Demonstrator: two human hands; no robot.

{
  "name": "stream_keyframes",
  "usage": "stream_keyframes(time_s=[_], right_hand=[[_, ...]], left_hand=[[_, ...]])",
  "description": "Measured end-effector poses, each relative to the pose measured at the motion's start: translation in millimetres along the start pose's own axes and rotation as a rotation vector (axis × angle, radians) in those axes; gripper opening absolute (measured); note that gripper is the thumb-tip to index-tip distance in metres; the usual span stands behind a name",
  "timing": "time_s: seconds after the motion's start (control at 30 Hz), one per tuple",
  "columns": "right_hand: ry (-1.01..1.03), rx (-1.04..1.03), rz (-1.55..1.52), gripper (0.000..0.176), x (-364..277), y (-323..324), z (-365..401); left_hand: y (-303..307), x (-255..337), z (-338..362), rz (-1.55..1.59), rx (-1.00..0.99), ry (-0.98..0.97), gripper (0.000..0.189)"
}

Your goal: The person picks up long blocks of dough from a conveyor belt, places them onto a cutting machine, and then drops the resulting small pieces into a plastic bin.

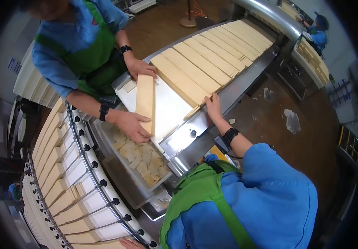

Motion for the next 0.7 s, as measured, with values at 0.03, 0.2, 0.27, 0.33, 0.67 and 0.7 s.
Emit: stream_keyframes(time_s=[0.03, 0.2, 0.27, 0.33, 0.67, 0.7], right_hand=[[0.005, -0.014, 0.015, 0.059, -6, 3, 5], [0.098, -0.055, 0.112, 0.062, -11, 13, 8], [0.233, 0.008, 0.35, 0.066, -31, 29, 11], [0.273, -0.118, 0.385, 0.068, -52, 34, 9], [0.303, -0.32, 0.492, 0.055, -81, 21, -1], [0.325, -0.325, 0.476, 0.055, -80, 21, 0]], left_hand=[[0, 4, -3, 0.021, 0.001, 0.0, 0.052], [6, 105, -43, 0.35, 0.124, -0.138, 0.047], [-10, 160, -69, 0.469, 0.106, -0.249, 0.046], [-41, 218, -97, 0.53, -0.055, -0.427, 0.05], [-218, 537, -222, 0.718, -0.335, -0.986, 0.049], [-237, 561, -240, 0.696, -0.327, -1.013, 0.049]])
Point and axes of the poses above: each hand's wrist, its own z-axis away from the middle knuckle, its own y-axis out of the back of the hand, x = y × z, the point moved 4 cm from there along -z, towards the middle knuckle, and after that the axes turned 15 degrees about z, right-handed, at the moved point
